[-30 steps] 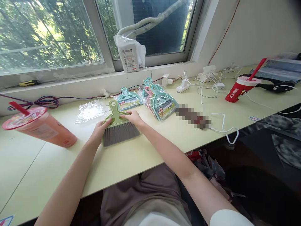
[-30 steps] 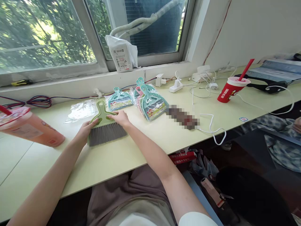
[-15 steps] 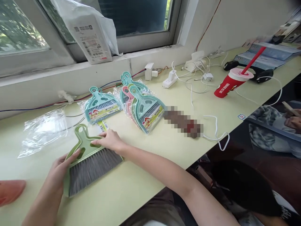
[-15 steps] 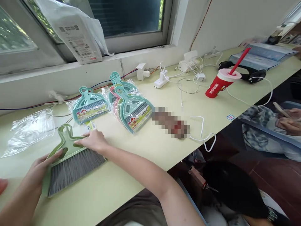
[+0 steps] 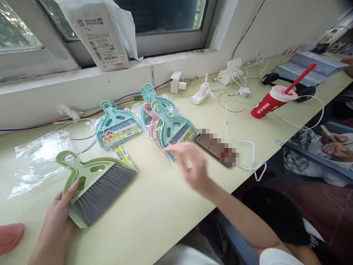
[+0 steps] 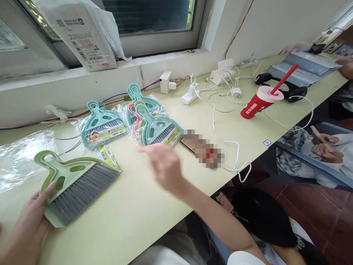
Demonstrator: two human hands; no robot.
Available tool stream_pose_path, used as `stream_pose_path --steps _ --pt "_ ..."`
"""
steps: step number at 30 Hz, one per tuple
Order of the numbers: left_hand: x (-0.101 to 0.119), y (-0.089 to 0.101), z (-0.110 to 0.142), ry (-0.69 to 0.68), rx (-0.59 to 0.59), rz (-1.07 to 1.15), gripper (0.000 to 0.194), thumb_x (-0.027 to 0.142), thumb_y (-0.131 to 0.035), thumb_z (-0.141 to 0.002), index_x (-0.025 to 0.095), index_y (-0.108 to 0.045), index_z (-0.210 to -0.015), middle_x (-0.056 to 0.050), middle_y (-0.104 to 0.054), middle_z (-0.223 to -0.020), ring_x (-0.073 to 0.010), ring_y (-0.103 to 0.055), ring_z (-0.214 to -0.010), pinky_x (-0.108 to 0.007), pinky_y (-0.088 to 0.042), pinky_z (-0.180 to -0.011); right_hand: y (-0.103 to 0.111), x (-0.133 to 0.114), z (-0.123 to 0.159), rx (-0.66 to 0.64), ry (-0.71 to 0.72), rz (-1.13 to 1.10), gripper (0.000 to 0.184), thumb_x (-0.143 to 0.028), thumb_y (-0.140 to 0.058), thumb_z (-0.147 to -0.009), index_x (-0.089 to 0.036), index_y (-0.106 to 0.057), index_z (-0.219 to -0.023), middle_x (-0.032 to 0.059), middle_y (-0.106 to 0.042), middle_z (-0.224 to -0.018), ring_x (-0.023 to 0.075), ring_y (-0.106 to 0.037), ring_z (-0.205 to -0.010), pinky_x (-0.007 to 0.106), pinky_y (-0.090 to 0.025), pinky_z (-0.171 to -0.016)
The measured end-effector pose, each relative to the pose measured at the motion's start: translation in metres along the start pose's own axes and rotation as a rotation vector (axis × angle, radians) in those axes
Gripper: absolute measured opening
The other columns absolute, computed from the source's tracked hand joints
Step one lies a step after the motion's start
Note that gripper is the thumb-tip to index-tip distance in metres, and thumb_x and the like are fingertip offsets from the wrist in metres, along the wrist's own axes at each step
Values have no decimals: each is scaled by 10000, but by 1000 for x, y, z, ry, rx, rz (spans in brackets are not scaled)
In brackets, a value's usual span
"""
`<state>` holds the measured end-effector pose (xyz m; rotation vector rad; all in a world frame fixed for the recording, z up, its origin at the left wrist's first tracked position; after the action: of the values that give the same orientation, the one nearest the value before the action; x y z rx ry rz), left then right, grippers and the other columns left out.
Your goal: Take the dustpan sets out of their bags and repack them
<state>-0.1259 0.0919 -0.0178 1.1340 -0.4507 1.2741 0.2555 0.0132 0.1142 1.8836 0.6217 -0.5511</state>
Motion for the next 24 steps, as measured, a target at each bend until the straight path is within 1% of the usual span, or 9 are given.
stream_pose_path --steps 2,4,6,8,11,15,19,21,24 --pt "-1 2 -2 -2 4 113 383 563 -713 -650 378 -681 -985 44 -759 -1002 -298 -678 -1061 -353 -650 -723 61 53 6 162 -70 210 365 -356 -366 -986 -350 -635 -1232 43 -699 -1164 252 -639 -1120 431 -508 -962" --pt "-3 -1 -4 4 -28 162 323 505 -781 -604 370 -692 -885 55 -756 -1011 -297 -682 -1048 -324 -648 -718 94 99 4 177 -78 212 394 -381 -310 -1005 -297 -617 -1237 74 -718 -1100 241 -668 -1064 420 -533 -906" --pt "-5 -4 -6 9 -61 141 306 482 -798 -592 381 -697 -862 70 -755 -1003 -284 -688 -1036 -295 -642 -712 94 132 -4 38 -60 209 391 -380 -298 -1012 -278 -623 -1204 66 -721 -1102 225 -651 -1108 412 -518 -935" --pt "-7 -5 -8 5 -77 131 300 475 -798 -597 399 -699 -870 86 -751 -1010 -272 -688 -1037 -284 -638 -721 79 149 -10 -116 -17 295 371 -346 -317 -1009 -273 -628 -1197 64 -699 -1179 221 -594 -1212 432 -472 -1008" --pt "-8 -3 -10 -6 -80 128 308 473 -797 -601 400 -703 -885 91 -740 -1053 -280 -674 -1070 -296 -640 -745 55 157 -13 -269 35 430 376 -283 -334 -999 -267 -591 -1273 70 -646 -1290 214 -497 -1327 490 -369 -1108" --pt "-9 -1 -10 -2 -80 129 347 468 -811 -586 389 -707 -908 80 -737 -1073 -298 -650 -1112 -304 -640 -767 45 157 -7 -318 68 472 379 -290 -360 -990 -283 -569 -1306 62 -642 -1300 203 -518 -1307 535 -302 -1144" --pt "-9 -1 -10 -3 -84 116 314 463 -806 -602 410 -704 -894 101 -742 -1048 -265 -656 -1109 -257 -633 -744 62 157 4 -265 53 398 344 -302 -363 -991 -321 -637 -1198 32 -723 -1140 198 -636 -1144 522 -299 -1149" --pt "-9 -2 -10 -1 -86 118 298 469 -797 -615 414 -705 -893 109 -739 -1054 -253 -661 -1102 -240 -630 -737 78 158 10 -184 24 350 340 -314 -356 -996 -331 -649 -1167 19 -749 -1054 202 -669 -1069 513 -325 -1134" --pt "-8 -3 -9 -6 -96 115 290 480 -782 -634 423 -702 -906 126 -728 -1079 -257 -649 -1124 -269 -633 -779 104 159 17 -19 -13 311 322 -341 -375 -993 -324 -657 -1148 20 -750 -1044 218 -679 -1033 505 -379 -1092"
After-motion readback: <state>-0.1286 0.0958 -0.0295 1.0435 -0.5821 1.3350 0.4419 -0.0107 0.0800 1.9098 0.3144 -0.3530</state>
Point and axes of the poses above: each hand's wrist, its own z-axis away from the middle knuckle, its own y-axis out of the back of the hand, x = y × z, the point moved 10 cm from there along -z, towards the middle knuckle
